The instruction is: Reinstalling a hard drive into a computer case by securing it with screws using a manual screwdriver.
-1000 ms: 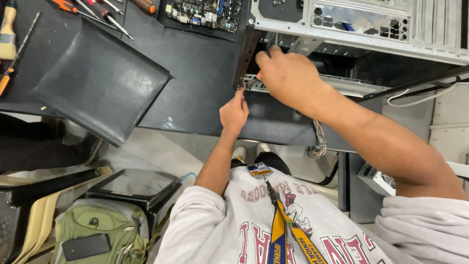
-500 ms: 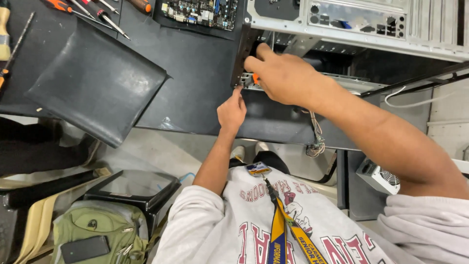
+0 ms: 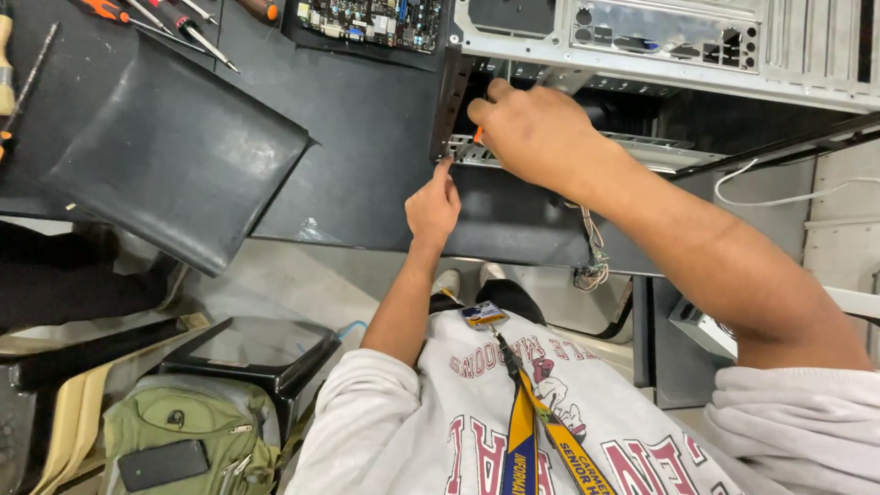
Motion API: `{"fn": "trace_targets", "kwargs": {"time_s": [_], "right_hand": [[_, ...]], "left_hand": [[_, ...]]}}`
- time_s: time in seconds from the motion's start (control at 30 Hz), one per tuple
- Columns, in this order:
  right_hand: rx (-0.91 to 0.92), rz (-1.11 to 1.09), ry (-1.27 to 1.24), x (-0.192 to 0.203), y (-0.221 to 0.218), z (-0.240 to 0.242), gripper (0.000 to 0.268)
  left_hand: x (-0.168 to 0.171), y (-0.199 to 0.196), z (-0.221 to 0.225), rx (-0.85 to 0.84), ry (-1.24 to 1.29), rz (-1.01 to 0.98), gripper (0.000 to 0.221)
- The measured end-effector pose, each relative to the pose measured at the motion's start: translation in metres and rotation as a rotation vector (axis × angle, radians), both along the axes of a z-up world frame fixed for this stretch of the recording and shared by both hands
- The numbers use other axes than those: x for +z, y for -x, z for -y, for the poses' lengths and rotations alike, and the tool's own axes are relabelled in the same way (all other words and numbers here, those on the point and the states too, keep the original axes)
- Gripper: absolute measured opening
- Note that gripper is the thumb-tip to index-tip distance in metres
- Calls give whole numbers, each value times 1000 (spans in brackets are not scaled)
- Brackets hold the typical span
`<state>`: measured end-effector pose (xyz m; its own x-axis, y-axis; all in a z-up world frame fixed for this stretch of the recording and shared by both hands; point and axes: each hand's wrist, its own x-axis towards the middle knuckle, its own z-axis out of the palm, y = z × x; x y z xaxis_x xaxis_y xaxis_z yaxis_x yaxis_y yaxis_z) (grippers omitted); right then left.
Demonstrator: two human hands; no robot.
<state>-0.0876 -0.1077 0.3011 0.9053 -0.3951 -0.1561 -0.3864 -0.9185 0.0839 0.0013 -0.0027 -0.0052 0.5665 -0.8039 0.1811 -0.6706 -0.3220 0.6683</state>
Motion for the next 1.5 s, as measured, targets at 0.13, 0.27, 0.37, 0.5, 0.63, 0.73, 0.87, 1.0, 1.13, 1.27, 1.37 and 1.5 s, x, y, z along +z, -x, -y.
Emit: {"fn": "trace_targets", "kwargs": {"time_s": [0.13, 0.27, 0.37, 0.5, 0.63, 0.73, 0.87, 1.0, 1.13, 1.27, 1.37, 1.5], "right_hand": [[10, -28, 118, -14, -10, 7, 30], [-58, -100, -95, 1, -13, -4, 25], [-35, -90, -128, 0, -10, -4, 22], [161, 14, -82, -20, -7, 4, 18], [27, -21, -67, -19, -11, 4, 15], [37, 43, -42, -16, 1, 4, 18], [-21, 354, -254, 23, 41, -2, 41], [-210, 581, -373, 56, 100, -3, 49], [-452, 821, -551, 64, 159, -10, 40], [-497, 1056, -586, 53, 211, -9, 39], [-512, 1167, -596, 52, 241, -9, 41], [-540, 1328, -614, 46, 269, -3, 43]], "left_hand": [[2, -1, 2, 16, 3, 24, 43], [1, 0, 1, 0, 25, 18, 41], [3, 1, 1, 16, 15, 9, 40], [6, -1, 1, -4, -10, -10, 40], [2, -1, 2, 18, 18, 14, 41], [11, 2, 0, 25, 24, 36, 41], [36, 5, -9, 58, 55, -377, 41], [40, 9, -8, 293, 304, -1500, 45], [45, 22, -3, 231, 362, -1768, 42], [71, 41, 0, -32, 334, -1839, 31], [91, 60, 6, -163, 290, -1832, 27], [110, 79, 16, -243, 218, -1844, 21]]}}
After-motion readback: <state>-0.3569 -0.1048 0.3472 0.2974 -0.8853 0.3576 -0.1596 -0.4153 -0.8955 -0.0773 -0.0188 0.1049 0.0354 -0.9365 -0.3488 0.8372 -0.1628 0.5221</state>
